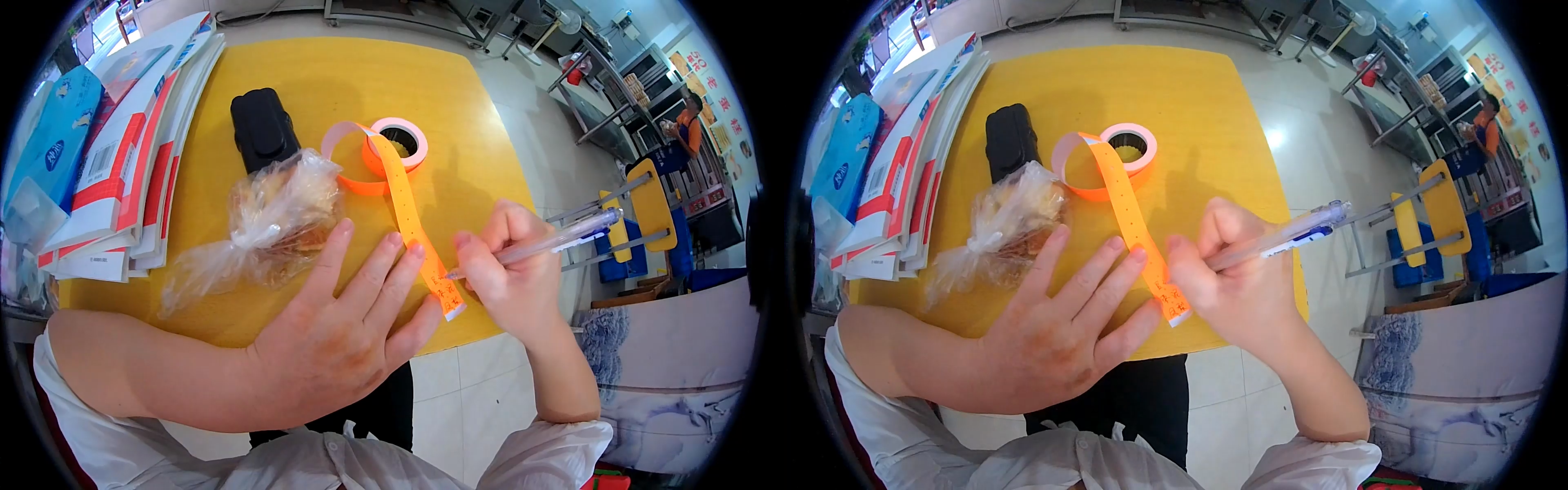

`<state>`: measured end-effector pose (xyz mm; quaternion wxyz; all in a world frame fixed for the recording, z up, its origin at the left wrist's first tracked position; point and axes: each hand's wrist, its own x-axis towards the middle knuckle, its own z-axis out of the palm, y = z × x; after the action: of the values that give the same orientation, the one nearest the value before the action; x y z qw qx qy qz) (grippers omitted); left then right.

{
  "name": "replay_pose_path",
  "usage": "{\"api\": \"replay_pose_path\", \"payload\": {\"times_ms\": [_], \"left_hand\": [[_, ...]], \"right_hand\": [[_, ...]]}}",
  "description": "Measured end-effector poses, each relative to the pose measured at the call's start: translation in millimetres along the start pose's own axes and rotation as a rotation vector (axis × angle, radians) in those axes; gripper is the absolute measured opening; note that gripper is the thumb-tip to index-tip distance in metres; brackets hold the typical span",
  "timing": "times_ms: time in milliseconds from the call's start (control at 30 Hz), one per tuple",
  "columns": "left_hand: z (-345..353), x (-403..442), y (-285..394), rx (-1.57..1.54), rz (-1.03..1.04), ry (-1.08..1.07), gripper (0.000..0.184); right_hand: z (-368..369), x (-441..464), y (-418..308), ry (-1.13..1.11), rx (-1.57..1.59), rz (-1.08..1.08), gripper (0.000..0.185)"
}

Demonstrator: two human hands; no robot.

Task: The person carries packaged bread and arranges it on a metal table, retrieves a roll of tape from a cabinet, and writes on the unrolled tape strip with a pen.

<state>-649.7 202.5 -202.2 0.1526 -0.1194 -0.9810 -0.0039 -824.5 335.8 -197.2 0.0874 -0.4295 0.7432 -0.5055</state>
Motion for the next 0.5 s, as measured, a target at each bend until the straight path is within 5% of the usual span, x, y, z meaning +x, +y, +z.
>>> {"api": "replay_pose_path", "payload": {"times_ms": [500], "left_hand": [[0.7,-1.6,-0.9,0.001,-0.004,0.01,0.042]], "right_hand": [[0.9,-1.9,3.8,0.055,-0.002,-0.017,0.039]]}}
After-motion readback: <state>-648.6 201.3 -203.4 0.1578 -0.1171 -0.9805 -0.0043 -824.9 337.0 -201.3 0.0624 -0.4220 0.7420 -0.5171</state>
